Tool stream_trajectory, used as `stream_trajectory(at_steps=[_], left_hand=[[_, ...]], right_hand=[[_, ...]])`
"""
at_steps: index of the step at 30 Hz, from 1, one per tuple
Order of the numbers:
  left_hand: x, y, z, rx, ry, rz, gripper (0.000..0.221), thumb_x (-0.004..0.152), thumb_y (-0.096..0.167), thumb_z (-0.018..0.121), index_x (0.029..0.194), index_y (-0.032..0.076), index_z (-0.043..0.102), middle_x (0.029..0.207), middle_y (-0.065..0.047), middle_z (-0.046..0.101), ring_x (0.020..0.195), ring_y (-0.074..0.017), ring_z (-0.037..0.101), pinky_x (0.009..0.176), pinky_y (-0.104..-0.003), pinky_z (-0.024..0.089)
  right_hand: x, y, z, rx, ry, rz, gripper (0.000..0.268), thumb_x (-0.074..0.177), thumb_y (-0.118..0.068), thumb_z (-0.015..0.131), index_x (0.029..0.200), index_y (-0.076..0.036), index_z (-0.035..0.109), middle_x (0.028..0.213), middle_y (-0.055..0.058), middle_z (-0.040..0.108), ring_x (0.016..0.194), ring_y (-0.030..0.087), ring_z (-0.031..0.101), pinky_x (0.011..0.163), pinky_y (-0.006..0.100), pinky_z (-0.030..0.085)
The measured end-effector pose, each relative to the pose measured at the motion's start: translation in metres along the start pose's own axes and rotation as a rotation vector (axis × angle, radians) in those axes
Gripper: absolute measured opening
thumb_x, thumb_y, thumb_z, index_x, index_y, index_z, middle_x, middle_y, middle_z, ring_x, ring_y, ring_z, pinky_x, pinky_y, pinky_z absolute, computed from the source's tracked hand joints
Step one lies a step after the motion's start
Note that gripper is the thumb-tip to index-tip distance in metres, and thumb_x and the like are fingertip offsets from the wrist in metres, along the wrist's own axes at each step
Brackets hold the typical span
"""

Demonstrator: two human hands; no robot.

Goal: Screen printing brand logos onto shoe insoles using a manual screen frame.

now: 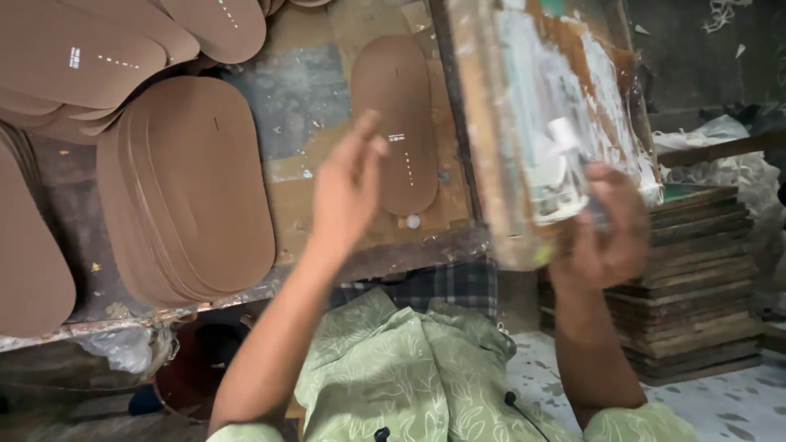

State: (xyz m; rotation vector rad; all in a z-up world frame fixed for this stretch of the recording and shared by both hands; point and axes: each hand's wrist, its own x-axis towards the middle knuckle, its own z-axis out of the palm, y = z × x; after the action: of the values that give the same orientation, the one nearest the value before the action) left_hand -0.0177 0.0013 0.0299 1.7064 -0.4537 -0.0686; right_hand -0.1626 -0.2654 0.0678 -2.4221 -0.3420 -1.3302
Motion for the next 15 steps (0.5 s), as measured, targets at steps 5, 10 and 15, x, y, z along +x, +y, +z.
stream_trajectory(at_steps=[5,10,15], left_hand=[[0.046,-0.15,0.033,0.485,0.051,-0.406,0.035,0.11,0.031,0.062,0.114,-0.002,0.068,0.101,-0.024,0.072,0.1,-0.0449,0.065,0.085,-0.051,0.052],[0.052,-0.156,0.048,0.38,0.315,-0.119,0.024,0.095,0.026,0.067,0.105,0.005,0.075,0.096,-0.021,0.073,0.091,-0.0413,0.068,0.081,-0.048,0.054],[0.159,-0.168,-0.052,0.458,0.571,0.03,0.029,0.099,0.03,0.067,0.094,0.002,0.07,0.088,-0.022,0.071,0.082,-0.0426,0.067,0.073,-0.049,0.052]], right_hand=[[-0.001,0.023,-0.027,0.375,0.254,0.164,0.027,0.098,0.002,0.057,0.124,0.005,0.061,0.124,0.023,0.069,0.118,0.034,0.069,0.101,0.045,0.059],[-0.007,0.037,-0.054,0.286,0.171,0.243,0.022,0.111,0.001,0.055,0.132,0.006,0.057,0.136,0.028,0.065,0.121,0.034,0.066,0.113,0.043,0.054],[-0.048,0.095,-0.096,0.143,-0.046,0.262,0.025,0.116,-0.006,0.049,0.138,0.005,0.053,0.128,0.024,0.061,0.114,0.026,0.062,0.104,0.035,0.05]])
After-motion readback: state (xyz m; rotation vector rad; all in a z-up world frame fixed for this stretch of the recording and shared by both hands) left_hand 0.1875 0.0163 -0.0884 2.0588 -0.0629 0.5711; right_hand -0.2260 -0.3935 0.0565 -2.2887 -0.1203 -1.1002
